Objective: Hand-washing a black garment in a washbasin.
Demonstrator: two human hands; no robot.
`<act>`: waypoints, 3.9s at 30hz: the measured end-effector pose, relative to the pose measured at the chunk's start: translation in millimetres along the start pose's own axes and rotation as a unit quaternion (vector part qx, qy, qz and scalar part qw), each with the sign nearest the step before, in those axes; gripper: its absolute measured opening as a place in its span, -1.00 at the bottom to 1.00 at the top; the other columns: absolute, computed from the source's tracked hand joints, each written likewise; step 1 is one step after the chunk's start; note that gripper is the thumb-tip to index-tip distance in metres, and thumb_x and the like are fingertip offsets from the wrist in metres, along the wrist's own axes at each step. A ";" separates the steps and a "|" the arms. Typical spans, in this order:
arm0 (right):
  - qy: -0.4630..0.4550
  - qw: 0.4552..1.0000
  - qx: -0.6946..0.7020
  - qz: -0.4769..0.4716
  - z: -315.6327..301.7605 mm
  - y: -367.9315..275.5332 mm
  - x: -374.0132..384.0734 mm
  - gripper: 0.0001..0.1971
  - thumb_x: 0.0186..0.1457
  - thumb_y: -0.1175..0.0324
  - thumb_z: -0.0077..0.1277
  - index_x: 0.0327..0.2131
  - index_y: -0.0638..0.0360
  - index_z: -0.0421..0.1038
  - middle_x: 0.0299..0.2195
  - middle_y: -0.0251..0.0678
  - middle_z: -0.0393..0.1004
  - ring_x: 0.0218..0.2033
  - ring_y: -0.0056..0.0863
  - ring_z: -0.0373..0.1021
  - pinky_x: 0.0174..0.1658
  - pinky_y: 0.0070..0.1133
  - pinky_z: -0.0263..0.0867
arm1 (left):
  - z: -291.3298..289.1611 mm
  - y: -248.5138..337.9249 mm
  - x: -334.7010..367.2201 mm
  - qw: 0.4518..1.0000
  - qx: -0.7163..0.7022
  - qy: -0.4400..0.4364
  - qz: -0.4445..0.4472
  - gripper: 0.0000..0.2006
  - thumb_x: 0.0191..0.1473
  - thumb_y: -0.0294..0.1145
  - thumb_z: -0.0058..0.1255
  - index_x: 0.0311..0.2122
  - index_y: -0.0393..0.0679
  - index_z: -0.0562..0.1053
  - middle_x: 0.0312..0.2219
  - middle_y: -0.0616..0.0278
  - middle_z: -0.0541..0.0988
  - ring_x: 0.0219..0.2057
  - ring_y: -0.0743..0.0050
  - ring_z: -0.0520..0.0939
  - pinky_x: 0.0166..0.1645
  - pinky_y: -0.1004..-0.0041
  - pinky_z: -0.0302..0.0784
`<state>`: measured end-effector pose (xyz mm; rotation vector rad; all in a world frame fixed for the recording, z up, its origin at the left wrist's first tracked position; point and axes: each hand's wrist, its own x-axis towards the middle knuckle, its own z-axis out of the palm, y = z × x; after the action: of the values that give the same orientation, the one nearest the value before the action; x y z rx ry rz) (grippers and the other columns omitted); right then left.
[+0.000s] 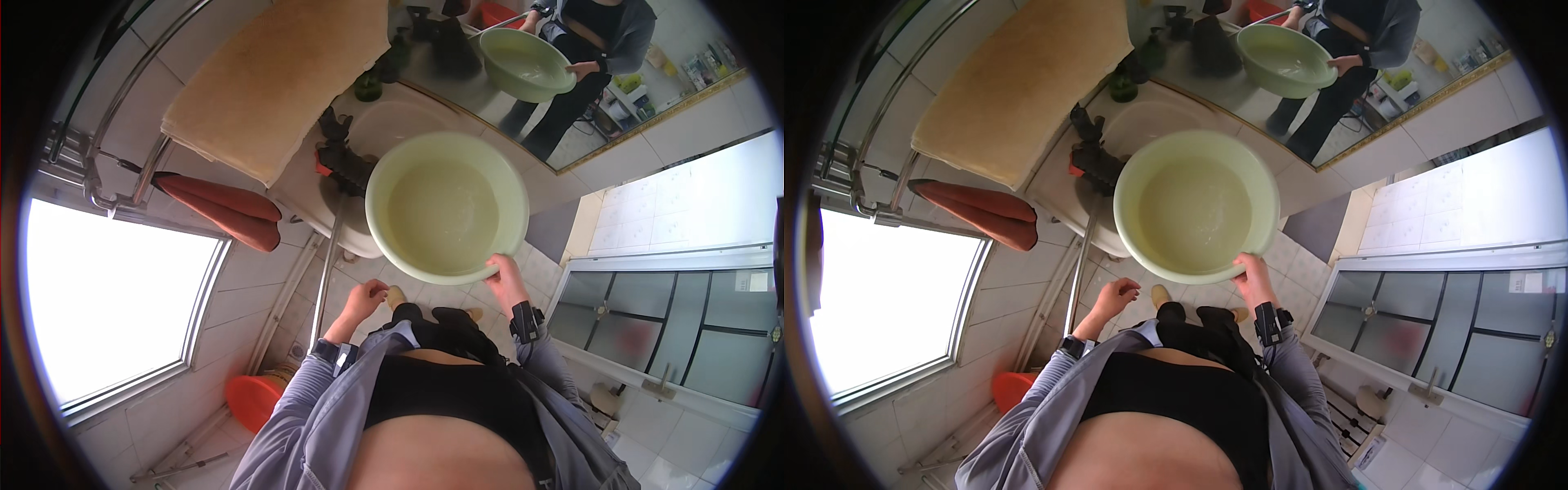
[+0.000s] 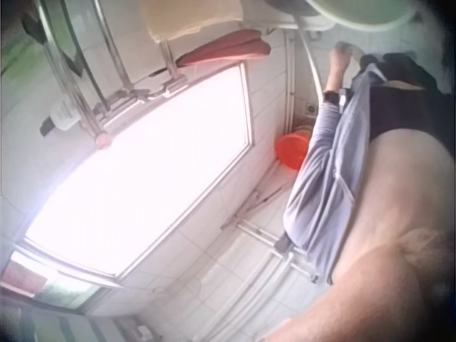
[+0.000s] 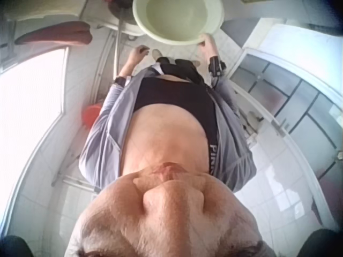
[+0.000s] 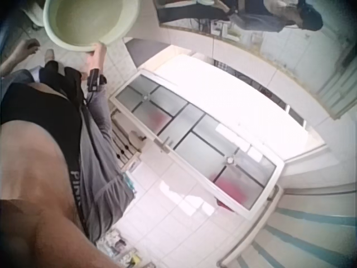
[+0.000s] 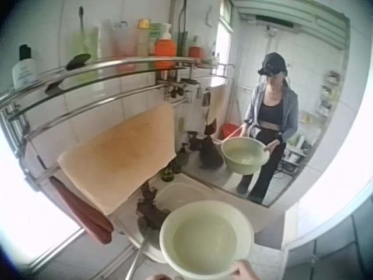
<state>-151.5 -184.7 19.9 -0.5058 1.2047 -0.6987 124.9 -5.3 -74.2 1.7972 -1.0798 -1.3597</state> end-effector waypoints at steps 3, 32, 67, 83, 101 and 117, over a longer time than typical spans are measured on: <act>-0.015 1.000 -0.012 0.002 15.4 -12.8 9.7 -0.85 -0.13 0.43 -0.07 -0.41 0.22 0.25 -0.39 -0.31 0.27 -0.34 -0.50 0.26 -0.17 -0.50 0.28 | -3.1 -1.0 -0.6 1.000 -0.004 0.003 -0.009 -0.82 0.01 -0.49 -0.09 -0.26 -0.25 0.45 -0.47 0.18 0.57 -0.42 0.51 0.59 -0.27 0.52 0.49; -0.093 0.984 -0.112 0.102 133.9 -96.0 159.6 -0.67 -0.15 0.49 -0.06 -0.21 0.28 0.22 -0.19 -0.14 0.25 -0.12 -0.24 0.28 -0.04 -0.27 0.30 | -24.2 -21.3 7.4 0.992 -0.099 0.067 -0.049 -0.83 -0.03 -0.49 -0.05 -0.28 -0.24 0.46 -0.48 0.16 0.58 -0.43 0.45 0.61 -0.30 0.51 0.47; 0.042 0.983 -0.152 0.092 -307.4 51.1 52.1 -0.66 0.10 0.15 -0.18 -0.45 0.23 0.45 -0.69 -0.40 0.39 -0.72 -0.65 0.28 -0.67 -0.68 0.14 | 139.6 84.3 86.5 0.994 0.050 -0.094 -0.033 -0.85 0.01 -0.49 -0.08 -0.29 -0.29 0.45 -0.48 0.16 0.57 -0.44 0.52 0.59 -0.32 0.57 0.50; 0.102 0.991 0.073 0.038 -536.3 -140.3 81.5 -0.75 0.11 0.26 -0.17 -0.22 0.15 0.41 -0.59 -0.49 0.37 -0.61 -0.74 0.27 -0.53 -0.74 0.19 | 470.2 323.8 254.1 0.926 0.217 -0.299 0.079 -0.80 -0.01 -0.38 -0.03 -0.27 -0.21 0.47 -0.45 0.19 0.58 -0.44 0.52 0.59 -0.28 0.53 0.47; 0.124 0.987 0.105 0.014 -697.5 -417.3 303.7 -0.77 0.09 0.42 -0.13 -0.15 0.21 0.34 -0.44 -0.35 0.44 -0.45 -0.61 0.38 -0.38 -0.66 0.30 | 739.2 557.3 617.7 0.858 0.246 -0.422 0.158 -0.77 -0.14 -0.41 -0.09 -0.32 -0.22 0.49 -0.48 0.17 0.58 -0.48 0.42 0.61 -0.32 0.47 0.49; -0.056 0.979 -0.121 0.156 -772.5 -732.8 603.6 -0.70 0.09 0.41 -0.13 -0.09 0.23 0.26 -0.26 -0.26 0.42 -0.25 -0.52 0.38 -0.21 -0.64 0.34 | 690.6 555.1 761.2 0.945 -0.198 -0.078 -0.247 -0.64 0.05 -0.33 -0.04 -0.02 -0.16 0.30 -0.29 0.18 0.50 -0.25 0.47 0.53 -0.12 0.48 0.45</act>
<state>-931.4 -1120.2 -100.5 -0.5354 1.2351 -0.2541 -570.5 -942.5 -123.8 1.7311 -0.3802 -1.8831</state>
